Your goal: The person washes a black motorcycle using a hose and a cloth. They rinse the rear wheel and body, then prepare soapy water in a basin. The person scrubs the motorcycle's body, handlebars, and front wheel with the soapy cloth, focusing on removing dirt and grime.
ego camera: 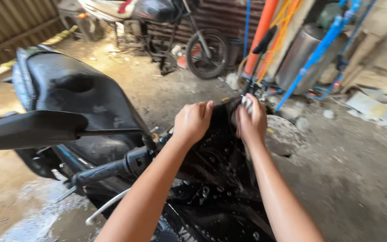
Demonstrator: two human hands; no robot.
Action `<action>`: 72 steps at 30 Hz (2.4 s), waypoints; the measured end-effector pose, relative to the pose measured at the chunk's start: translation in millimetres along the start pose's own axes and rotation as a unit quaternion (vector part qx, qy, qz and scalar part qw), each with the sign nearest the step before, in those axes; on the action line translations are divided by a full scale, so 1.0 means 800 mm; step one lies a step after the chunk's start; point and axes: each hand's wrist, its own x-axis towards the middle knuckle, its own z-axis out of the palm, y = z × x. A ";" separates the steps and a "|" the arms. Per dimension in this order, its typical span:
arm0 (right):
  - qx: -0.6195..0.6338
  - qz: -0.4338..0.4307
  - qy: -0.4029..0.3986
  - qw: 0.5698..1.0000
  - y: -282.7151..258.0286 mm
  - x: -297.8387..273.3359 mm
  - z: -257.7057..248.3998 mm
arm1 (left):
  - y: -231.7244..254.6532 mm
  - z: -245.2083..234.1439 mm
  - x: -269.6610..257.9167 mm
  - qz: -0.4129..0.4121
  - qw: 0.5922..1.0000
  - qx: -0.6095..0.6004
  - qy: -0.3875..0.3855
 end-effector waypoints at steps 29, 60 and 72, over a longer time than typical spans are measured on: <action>-0.155 -0.115 -0.055 0.980 0.018 -0.245 -0.094 | 0.039 0.048 -0.088 0.360 0.876 0.303 -0.105; -0.155 -0.456 -0.107 0.870 -0.311 -0.214 0.050 | -0.203 -0.201 -0.158 0.011 0.934 0.280 -0.221; -0.269 0.137 0.095 0.948 -0.066 -0.272 -0.082 | -0.195 -0.202 -0.166 -0.049 0.951 0.239 -0.191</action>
